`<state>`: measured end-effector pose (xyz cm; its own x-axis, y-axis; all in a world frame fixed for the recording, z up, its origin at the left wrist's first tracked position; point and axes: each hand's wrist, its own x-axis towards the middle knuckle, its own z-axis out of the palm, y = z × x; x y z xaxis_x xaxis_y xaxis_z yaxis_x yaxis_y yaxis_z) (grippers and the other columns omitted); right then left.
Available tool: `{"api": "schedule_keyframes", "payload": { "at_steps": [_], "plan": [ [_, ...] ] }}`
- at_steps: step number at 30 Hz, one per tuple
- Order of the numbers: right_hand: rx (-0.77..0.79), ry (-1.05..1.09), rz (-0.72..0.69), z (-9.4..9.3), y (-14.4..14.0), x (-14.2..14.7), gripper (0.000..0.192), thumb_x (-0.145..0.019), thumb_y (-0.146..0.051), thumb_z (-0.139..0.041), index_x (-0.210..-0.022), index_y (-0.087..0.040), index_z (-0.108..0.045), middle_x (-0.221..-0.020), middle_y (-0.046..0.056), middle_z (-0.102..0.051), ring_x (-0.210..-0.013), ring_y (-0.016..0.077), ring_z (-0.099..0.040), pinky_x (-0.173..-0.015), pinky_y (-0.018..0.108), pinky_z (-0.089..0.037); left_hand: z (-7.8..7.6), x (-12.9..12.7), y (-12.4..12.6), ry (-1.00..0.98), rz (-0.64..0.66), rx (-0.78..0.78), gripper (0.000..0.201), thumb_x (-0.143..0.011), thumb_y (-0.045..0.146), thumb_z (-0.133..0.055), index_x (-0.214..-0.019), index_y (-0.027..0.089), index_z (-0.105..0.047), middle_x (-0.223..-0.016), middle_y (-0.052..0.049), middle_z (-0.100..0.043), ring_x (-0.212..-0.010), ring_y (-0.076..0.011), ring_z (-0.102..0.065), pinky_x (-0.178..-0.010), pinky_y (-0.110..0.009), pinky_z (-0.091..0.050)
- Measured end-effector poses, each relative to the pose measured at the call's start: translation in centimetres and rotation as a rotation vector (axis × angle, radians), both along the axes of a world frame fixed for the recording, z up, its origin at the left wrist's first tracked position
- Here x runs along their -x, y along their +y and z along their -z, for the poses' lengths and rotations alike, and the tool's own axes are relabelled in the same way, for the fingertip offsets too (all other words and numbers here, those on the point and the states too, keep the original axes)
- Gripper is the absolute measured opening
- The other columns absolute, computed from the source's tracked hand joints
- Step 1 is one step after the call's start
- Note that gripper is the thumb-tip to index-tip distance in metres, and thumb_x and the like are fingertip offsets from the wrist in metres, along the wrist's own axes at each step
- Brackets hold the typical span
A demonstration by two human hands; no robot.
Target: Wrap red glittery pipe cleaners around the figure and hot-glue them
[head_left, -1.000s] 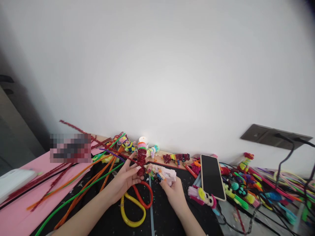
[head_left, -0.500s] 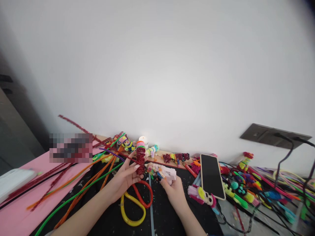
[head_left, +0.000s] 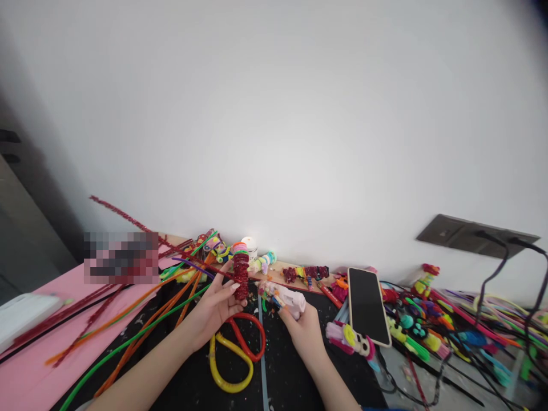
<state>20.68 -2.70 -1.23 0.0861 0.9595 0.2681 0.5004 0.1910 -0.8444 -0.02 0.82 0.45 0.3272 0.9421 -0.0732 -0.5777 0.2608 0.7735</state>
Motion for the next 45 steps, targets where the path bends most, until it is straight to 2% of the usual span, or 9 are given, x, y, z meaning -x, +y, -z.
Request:
{"api": "schedule_keyframes", "payload": {
  "at_steps": [3,7,13,18,23,26,31,37,45],
  "plan": [
    [-0.032,-0.227,0.083,-0.2,-0.1,-0.4,0.019,-0.079,-0.023,-0.054,-0.095,-0.019,-0.064,-0.089,0.005,-0.07,-0.082,0.0225,-0.064,-0.072,0.028,-0.047,0.2,0.1,0.2,0.005,-0.028,-0.011,0.066,-0.081,0.016,-0.06,-0.136,0.037,-0.03,-0.088,0.0,-0.063,-0.071,-0.0122,-0.063,-0.073,-0.029,-0.052],
    [-0.108,-0.533,0.146,-0.2,0.0,-0.7,0.032,-0.08,-0.017,-0.048,-0.11,-0.02,-0.056,-0.107,0.008,-0.064,-0.098,0.0261,-0.058,-0.078,0.035,-0.04,0.2,-0.1,0.2,0.043,-0.063,-0.02,0.071,-0.079,0.017,-0.063,-0.137,0.035,-0.027,-0.089,0.0,-0.063,-0.07,-0.0119,-0.063,-0.072,-0.029,-0.053],
    [-0.096,-0.74,0.234,0.5,0.1,-0.5,0.046,-0.069,-0.015,-0.052,-0.115,-0.023,-0.055,-0.112,0.01,-0.06,-0.102,0.0334,-0.051,-0.081,0.047,-0.033,-0.3,-0.7,-0.3,0.2,-0.15,-0.108,0.083,-0.074,0.02,-0.067,-0.14,0.034,-0.019,-0.093,0.001,-0.064,-0.069,-0.0123,-0.062,-0.068,-0.029,-0.053],
    [-0.235,-0.627,0.17,-0.7,-0.9,0.7,0.051,-0.068,-0.019,-0.056,-0.119,-0.024,-0.049,-0.117,0.011,-0.055,-0.111,0.0342,-0.043,-0.089,0.048,-0.03,0.6,-0.8,-0.3,0.349,-0.136,-0.24,0.087,-0.077,0.029,-0.064,-0.142,0.035,-0.007,-0.118,-0.008,-0.058,-0.07,-0.0137,-0.062,-0.074,-0.035,-0.051],
    [-0.378,-0.451,0.012,-1.3,-2.0,2.1,0.027,-0.067,-0.031,-0.063,-0.086,-0.02,-0.048,-0.083,0.004,-0.055,-0.076,0.0234,-0.051,-0.072,0.037,-0.036,1.3,-0.9,-1.0,0.669,-0.127,-0.415,0.075,-0.08,0.032,-0.059,-0.142,0.029,-0.016,-0.125,-0.012,-0.054,-0.071,-0.0141,-0.06,-0.079,-0.035,-0.048],
    [-0.476,-0.39,-0.019,-1.1,-2.2,2.5,0.015,-0.073,-0.029,-0.055,-0.072,-0.02,-0.044,-0.068,0.0,-0.048,-0.064,0.0185,-0.046,-0.063,0.032,-0.033,1.4,-1.3,-1.6,0.69,-0.051,-0.488,0.071,-0.082,0.03,-0.056,-0.141,0.03,-0.016,-0.125,-0.011,-0.056,-0.07,-0.0141,-0.058,-0.072,-0.031,-0.048],
    [-0.5,-0.322,-0.068,-0.6,-2.2,2.7,0.022,-0.084,-0.015,-0.044,-0.063,-0.02,-0.041,-0.061,-0.001,-0.045,-0.062,0.0159,-0.045,-0.059,0.029,-0.031,1.6,-1.5,-1.8,0.57,0.033,-0.441,0.073,-0.083,0.028,-0.056,-0.141,0.032,-0.012,-0.128,-0.011,-0.053,-0.071,-0.0127,-0.057,-0.073,-0.03,-0.046],
    [-0.435,-0.137,-0.068,-0.3,-1.8,2.5,0.028,-0.088,-0.016,-0.043,-0.061,-0.02,-0.039,-0.059,-0.003,-0.043,-0.055,0.0129,-0.043,-0.053,0.025,-0.031,0.7,-1.3,-1.4,0.253,0.181,-0.29,0.081,-0.082,0.028,-0.06,-0.142,0.033,-0.005,-0.125,-0.012,-0.053,-0.073,-0.0143,-0.06,-0.071,-0.034,-0.048],
    [-0.369,-0.069,-0.025,-0.1,-1.5,2.4,0.034,-0.09,-0.021,-0.043,-0.057,-0.02,-0.036,-0.055,-0.004,-0.04,-0.052,0.012,-0.041,-0.051,0.024,-0.031,-0.1,-1.3,-1.6,0.122,0.295,-0.194,0.082,-0.083,0.022,-0.06,-0.142,0.033,-0.005,-0.118,-0.011,-0.058,-0.067,-0.0119,-0.06,-0.069,-0.034,-0.048]
  ]
}}
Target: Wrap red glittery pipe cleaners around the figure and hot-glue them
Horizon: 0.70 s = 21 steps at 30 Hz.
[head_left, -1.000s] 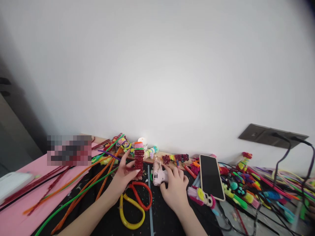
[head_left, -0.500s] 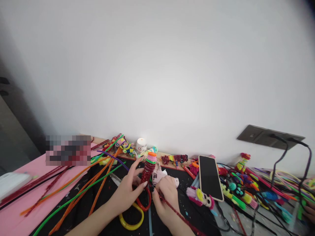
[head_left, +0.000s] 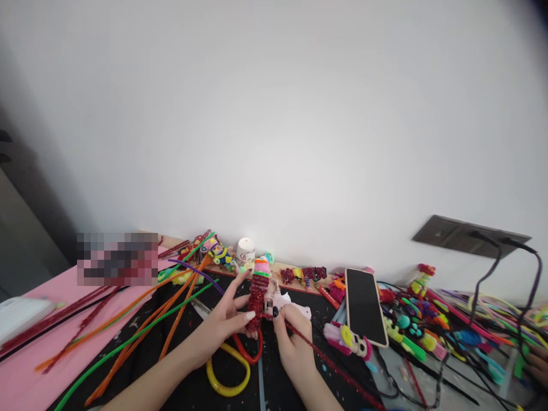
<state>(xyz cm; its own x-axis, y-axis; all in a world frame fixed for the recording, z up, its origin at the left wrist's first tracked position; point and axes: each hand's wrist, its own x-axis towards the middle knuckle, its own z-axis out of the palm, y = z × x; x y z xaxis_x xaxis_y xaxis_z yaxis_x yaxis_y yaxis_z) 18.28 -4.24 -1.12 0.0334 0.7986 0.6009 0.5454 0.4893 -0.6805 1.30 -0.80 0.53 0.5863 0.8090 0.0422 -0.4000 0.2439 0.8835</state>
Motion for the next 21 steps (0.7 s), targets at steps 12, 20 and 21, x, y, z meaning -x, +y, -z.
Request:
{"api": "schedule_keyframes", "payload": {
  "at_steps": [12,20,21],
  "plan": [
    [0.005,-0.034,0.002,-0.2,0.0,0.2,0.037,-0.091,-0.024,-0.041,-0.054,-0.02,-0.04,-0.053,-0.003,-0.042,-0.05,0.0123,-0.042,-0.049,0.024,-0.032,-0.6,0.1,-0.4,-0.079,0.095,0.138,0.089,-0.082,0.021,-0.061,-0.143,0.039,0.0,-0.12,-0.009,-0.057,-0.069,-0.0125,-0.062,-0.07,-0.033,-0.047],
    [0.025,-0.061,-0.011,0.1,-0.2,0.2,0.035,-0.092,-0.023,-0.04,-0.057,-0.02,-0.04,-0.054,-0.003,-0.044,-0.051,0.0125,-0.044,-0.051,0.024,-0.033,0.6,0.0,-0.1,-0.118,0.118,0.16,0.058,-0.083,0.019,-0.059,-0.134,0.032,-0.036,-0.126,-0.011,-0.051,-0.075,-0.0138,-0.06,-0.074,-0.036,-0.046],
    [0.029,-0.064,-0.01,0.2,-0.2,0.2,0.035,-0.092,-0.023,-0.041,-0.057,-0.02,-0.04,-0.054,-0.003,-0.044,-0.052,0.0127,-0.044,-0.051,0.024,-0.033,0.8,0.0,-0.1,-0.122,0.117,0.162,0.055,-0.083,0.019,-0.059,-0.133,0.031,-0.038,-0.126,-0.011,-0.051,-0.075,-0.0139,-0.06,-0.074,-0.036,-0.046]
  ]
}}
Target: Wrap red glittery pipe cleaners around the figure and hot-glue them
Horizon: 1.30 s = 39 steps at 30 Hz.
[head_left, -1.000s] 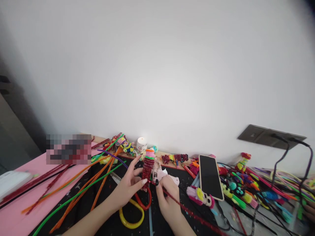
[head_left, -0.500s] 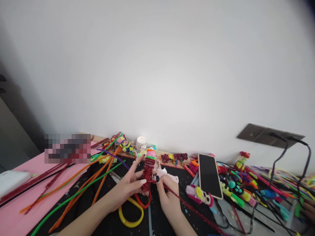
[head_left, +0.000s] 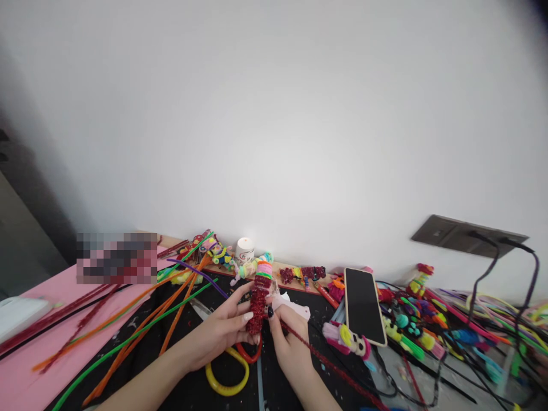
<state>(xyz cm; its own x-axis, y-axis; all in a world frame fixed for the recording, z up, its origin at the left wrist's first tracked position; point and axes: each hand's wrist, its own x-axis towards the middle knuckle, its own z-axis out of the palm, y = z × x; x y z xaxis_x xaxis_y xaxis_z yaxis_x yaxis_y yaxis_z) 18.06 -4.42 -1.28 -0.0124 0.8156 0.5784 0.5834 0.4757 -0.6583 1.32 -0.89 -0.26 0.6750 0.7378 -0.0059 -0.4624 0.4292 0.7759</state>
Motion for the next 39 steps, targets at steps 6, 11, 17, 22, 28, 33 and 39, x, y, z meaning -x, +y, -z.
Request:
{"api": "schedule_keyframes", "payload": {
  "at_steps": [6,11,17,22,28,33,39],
  "plan": [
    [0.015,-0.013,-0.013,-0.02,0.2,0.09,0.035,-0.092,-0.024,-0.04,-0.057,-0.02,-0.043,-0.055,-0.002,-0.047,-0.051,0.0127,-0.045,-0.051,0.025,-0.033,0.29,0.02,0.01,-0.007,-0.004,0.014,0.05,-0.084,0.019,-0.057,-0.13,0.031,-0.043,-0.118,-0.008,-0.051,-0.077,-0.0139,-0.06,-0.076,-0.036,-0.046],
    [0.024,-0.036,-0.004,-0.06,0.29,0.09,0.036,-0.092,-0.024,-0.04,-0.057,-0.02,-0.044,-0.054,-0.002,-0.048,-0.051,0.0124,-0.045,-0.05,0.025,-0.033,-0.1,0.03,-0.13,0.036,0.001,0.015,0.051,-0.084,0.02,-0.057,-0.131,0.034,-0.043,-0.126,-0.008,-0.047,-0.078,-0.0137,-0.061,-0.076,-0.035,-0.045],
    [0.003,-0.038,-0.009,-0.05,0.22,0.06,0.035,-0.091,-0.022,-0.041,-0.056,-0.02,-0.041,-0.054,-0.003,-0.045,-0.05,0.012,-0.044,-0.048,0.024,-0.032,-0.11,0.08,-0.14,0.071,0.001,0.015,0.054,-0.084,0.023,-0.057,-0.134,0.035,-0.04,-0.134,-0.01,-0.041,-0.08,-0.0169,-0.064,-0.074,-0.033,-0.045],
    [0.014,-0.041,-0.012,0.04,0.21,-0.03,0.033,-0.091,-0.022,-0.041,-0.058,-0.02,-0.043,-0.056,-0.003,-0.045,-0.052,0.0122,-0.044,-0.05,0.024,-0.033,-0.26,0.11,-0.13,0.099,-0.006,0.007,0.063,-0.083,0.023,-0.058,-0.138,0.038,-0.031,-0.13,-0.009,-0.044,-0.082,-0.0191,-0.066,-0.072,-0.033,-0.047],
    [-0.008,-0.039,0.01,0.15,0.21,-0.03,0.034,-0.09,-0.022,-0.043,-0.057,-0.02,-0.043,-0.054,-0.003,-0.044,-0.051,0.0123,-0.045,-0.049,0.024,-0.033,-0.52,0.26,-0.18,0.188,0.031,0.017,0.064,-0.084,0.026,-0.055,-0.138,0.041,-0.025,-0.137,-0.009,-0.04,-0.075,-0.0179,-0.068,-0.059,-0.029,-0.05],
    [-0.033,-0.044,0.011,-0.02,0.2,0.07,0.033,-0.09,-0.022,-0.043,-0.057,-0.02,-0.047,-0.055,-0.002,-0.047,-0.051,0.013,-0.047,-0.048,0.024,-0.035,-0.18,0.25,0.01,0.196,0.02,0.026,0.062,-0.082,0.025,-0.057,-0.136,0.037,-0.03,-0.136,-0.01,-0.043,-0.069,-0.0139,-0.066,-0.055,-0.026,-0.05],
    [-0.038,-0.051,-0.007,-0.17,0.24,0.2,0.032,-0.09,-0.019,-0.043,-0.059,-0.019,-0.048,-0.056,-0.001,-0.05,-0.052,0.0129,-0.048,-0.049,0.024,-0.035,0.01,0.02,0.11,0.18,0.018,0.052,0.052,-0.081,0.02,-0.055,-0.131,0.027,-0.041,-0.118,-0.01,-0.058,-0.069,-0.0156,-0.066,-0.059,-0.026,-0.048]
  ]
}}
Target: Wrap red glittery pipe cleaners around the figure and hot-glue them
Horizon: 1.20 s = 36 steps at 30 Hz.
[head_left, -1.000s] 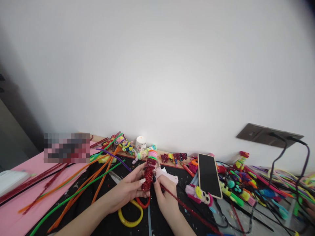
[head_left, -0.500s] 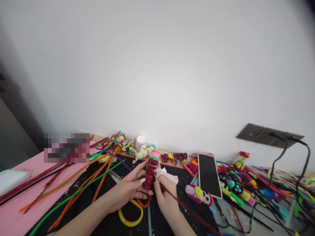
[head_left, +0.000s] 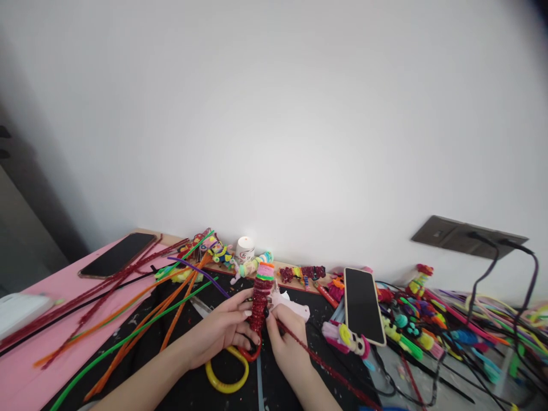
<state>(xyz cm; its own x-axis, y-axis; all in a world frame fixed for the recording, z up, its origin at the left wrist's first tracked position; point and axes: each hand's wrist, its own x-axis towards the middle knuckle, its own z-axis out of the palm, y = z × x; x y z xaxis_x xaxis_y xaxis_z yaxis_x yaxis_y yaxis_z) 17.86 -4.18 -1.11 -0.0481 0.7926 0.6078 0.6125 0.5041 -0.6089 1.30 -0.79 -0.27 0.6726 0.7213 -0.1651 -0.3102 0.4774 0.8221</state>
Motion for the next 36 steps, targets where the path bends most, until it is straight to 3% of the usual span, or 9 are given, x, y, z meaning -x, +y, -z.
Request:
{"api": "schedule_keyframes", "payload": {
  "at_steps": [7,13,21,28,36],
  "plan": [
    [0.024,-0.028,-0.006,-0.05,0.05,-0.07,0.032,-0.09,-0.02,-0.042,-0.058,-0.02,-0.044,-0.054,-0.003,-0.045,-0.051,0.0119,-0.045,-0.049,0.023,-0.032,-0.28,-0.02,-0.04,0.024,-0.017,0.026,0.057,-0.073,0.01,-0.053,-0.127,0.028,-0.043,-0.122,-0.008,-0.055,-0.077,-0.0178,-0.068,-0.069,-0.03,-0.049],
    [0.063,-0.024,-0.026,0.04,0.0,-0.1,0.03,-0.09,-0.02,-0.041,-0.059,-0.02,-0.042,-0.055,-0.003,-0.043,-0.051,0.0118,-0.043,-0.049,0.024,-0.031,-0.51,0.13,-0.35,0.066,0.017,-0.038,0.063,-0.075,0.015,-0.064,-0.131,0.032,-0.039,-0.118,-0.005,-0.056,-0.085,-0.0161,-0.065,-0.079,-0.031,-0.048],
    [0.093,-0.026,-0.029,-0.07,-0.1,0.1,0.033,-0.089,-0.019,-0.041,-0.057,-0.02,-0.038,-0.053,-0.004,-0.043,-0.049,0.0109,-0.042,-0.049,0.023,-0.03,0.04,-0.06,-0.2,0.122,0.015,-0.099,0.067,-0.078,0.021,-0.064,-0.136,0.028,-0.032,-0.101,-0.004,-0.062,-0.077,-0.0139,-0.067,-0.069,-0.025,-0.05],
    [0.083,-0.021,-0.032,0.27,0.0,0.06,0.032,-0.088,-0.017,-0.042,-0.057,-0.02,-0.038,-0.054,-0.004,-0.043,-0.05,0.0104,-0.042,-0.049,0.022,-0.03,-0.04,-0.01,-0.35,0.132,0.019,-0.062,0.069,-0.076,0.02,-0.066,-0.136,0.029,-0.031,-0.107,-0.005,-0.062,-0.054,-0.0056,-0.062,-0.052,-0.018,-0.047],
    [0.081,-0.039,-0.042,0.18,-0.1,0.12,0.032,-0.088,-0.017,-0.043,-0.057,-0.02,-0.037,-0.054,-0.004,-0.044,-0.05,0.0101,-0.044,-0.049,0.022,-0.03,-0.29,0.08,-0.36,0.151,0.001,-0.027,0.069,-0.075,0.016,-0.067,-0.135,0.027,-0.035,-0.109,-0.006,-0.064,-0.068,-0.0102,-0.068,-0.06,-0.018,-0.051]
  ]
}}
